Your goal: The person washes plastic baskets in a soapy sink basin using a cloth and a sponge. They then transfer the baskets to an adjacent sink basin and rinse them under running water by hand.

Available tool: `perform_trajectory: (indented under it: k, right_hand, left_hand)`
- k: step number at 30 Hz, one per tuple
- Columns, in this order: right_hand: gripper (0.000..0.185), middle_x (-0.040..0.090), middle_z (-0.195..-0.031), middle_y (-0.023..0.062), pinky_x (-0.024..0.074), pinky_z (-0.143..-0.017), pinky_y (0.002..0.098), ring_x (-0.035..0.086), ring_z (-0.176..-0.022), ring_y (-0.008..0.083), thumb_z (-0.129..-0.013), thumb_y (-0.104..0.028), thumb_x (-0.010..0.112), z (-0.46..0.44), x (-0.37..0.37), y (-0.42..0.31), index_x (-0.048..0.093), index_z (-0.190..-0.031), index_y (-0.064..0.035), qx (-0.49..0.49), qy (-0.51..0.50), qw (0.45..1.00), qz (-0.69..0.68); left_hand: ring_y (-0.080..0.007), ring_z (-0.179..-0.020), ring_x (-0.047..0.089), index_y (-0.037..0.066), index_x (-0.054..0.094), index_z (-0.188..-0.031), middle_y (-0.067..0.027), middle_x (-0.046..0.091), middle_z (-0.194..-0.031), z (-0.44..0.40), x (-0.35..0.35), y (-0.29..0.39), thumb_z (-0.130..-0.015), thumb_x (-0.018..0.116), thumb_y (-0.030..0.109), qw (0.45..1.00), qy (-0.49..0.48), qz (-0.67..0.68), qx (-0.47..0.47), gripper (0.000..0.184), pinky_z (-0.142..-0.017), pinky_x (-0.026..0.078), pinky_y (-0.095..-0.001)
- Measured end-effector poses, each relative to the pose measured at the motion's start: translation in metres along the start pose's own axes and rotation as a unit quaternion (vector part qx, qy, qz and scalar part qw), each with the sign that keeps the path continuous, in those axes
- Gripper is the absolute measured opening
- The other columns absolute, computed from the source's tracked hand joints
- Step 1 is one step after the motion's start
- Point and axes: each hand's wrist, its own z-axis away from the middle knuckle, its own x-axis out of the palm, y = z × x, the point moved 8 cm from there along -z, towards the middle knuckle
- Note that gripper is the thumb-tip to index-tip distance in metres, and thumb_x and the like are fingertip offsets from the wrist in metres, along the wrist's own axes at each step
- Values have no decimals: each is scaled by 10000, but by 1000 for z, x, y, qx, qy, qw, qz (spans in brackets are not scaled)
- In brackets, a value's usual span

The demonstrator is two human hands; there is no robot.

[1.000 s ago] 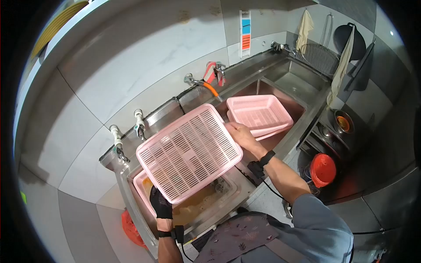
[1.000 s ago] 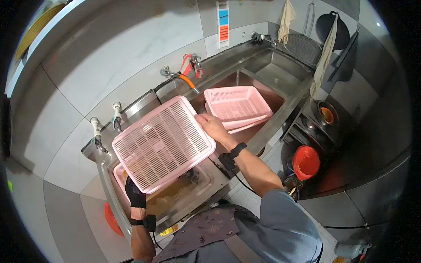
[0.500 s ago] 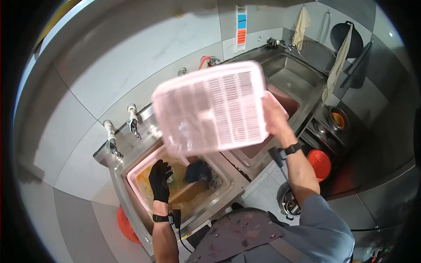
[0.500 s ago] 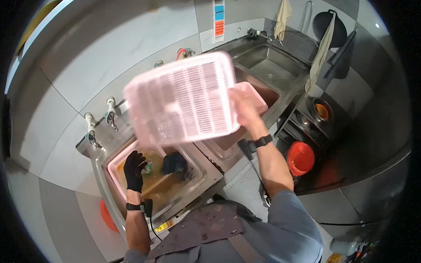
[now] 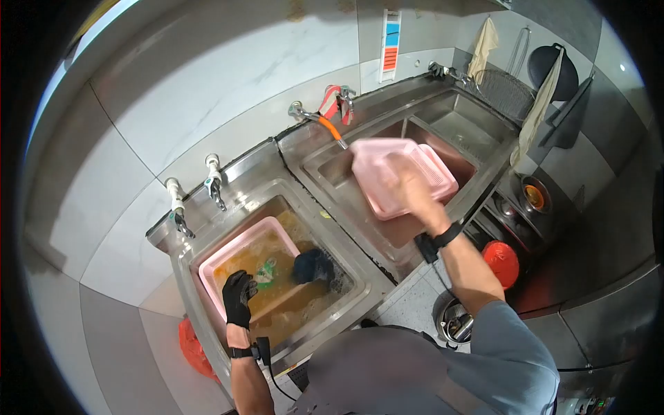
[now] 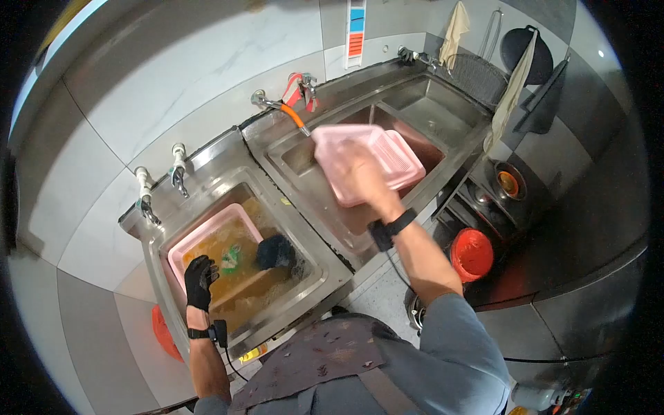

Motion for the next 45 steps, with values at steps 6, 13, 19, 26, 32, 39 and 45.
perform_trajectory:
  k: [6,13,19,26,32,39,45]
  right_hand:
    - [427,625,-1273,256,512,-1004,494,622,-1154,445,-941,-215,682,46,94,-62,604,-1303,-1,-9,-288,954,-86]
    - [439,630,-1274,223,498,-998,503,613,-1155,445,-938,-228,675,55,144,-103,598,-1318,-22,-55,-377,923,-54]
    - [508,489,-1524,229,396,-1140,524,456,-1406,442,-940,-364,678,42,155,-107,619,-1295,-6,-38,-368,929,5]
    - [829,410,-1541,324,305,-1199,546,376,-1458,464,-960,-511,618,52,152,62,353,-1546,12,116,-360,910,170]
    - [675,510,-1483,271,359,-1151,574,450,-1400,472,-977,-495,592,90,166,101,550,-1427,7,208,-501,821,179]
    - [550,603,-1377,243,474,-1054,515,606,-1222,436,-947,-365,643,16,176,17,601,-1345,12,113,-429,889,111]
    - [512,618,-1274,307,481,-1036,479,598,-1207,429,-911,-285,624,34,264,-186,586,-1283,64,-42,-518,838,-163]
  left_hand:
    - [-194,-818,673,47,649,-1215,-66,683,-1013,14,-35,-3,-930,705,199,995,44,-68,-65,327,-687,540,-317]
    - [-155,-774,631,38,664,-1156,-50,650,-944,7,-92,-22,-905,738,239,982,89,-137,-93,330,-657,525,-300]
    - [-307,-1088,680,-46,661,-1245,-199,710,-1186,-32,-159,-67,-866,780,302,902,83,-420,-64,529,-913,536,-380]
    - [-336,-1202,627,-92,539,-1392,-236,652,-1321,-51,-161,-90,-853,798,409,890,69,-449,-43,780,-995,489,-383]
    - [-381,-1330,561,-85,533,-1403,-277,587,-1413,-63,-76,-38,-828,795,457,843,27,-536,-5,832,-1093,457,-422]
    - [-415,-1076,698,15,687,-1153,-251,725,-1140,-76,-151,-91,-763,807,476,782,95,-614,-44,616,-902,573,-498]
    - [-419,-1111,676,6,640,-1211,-271,708,-1160,-69,-154,-91,-819,750,376,762,156,-607,-163,550,-946,546,-497]
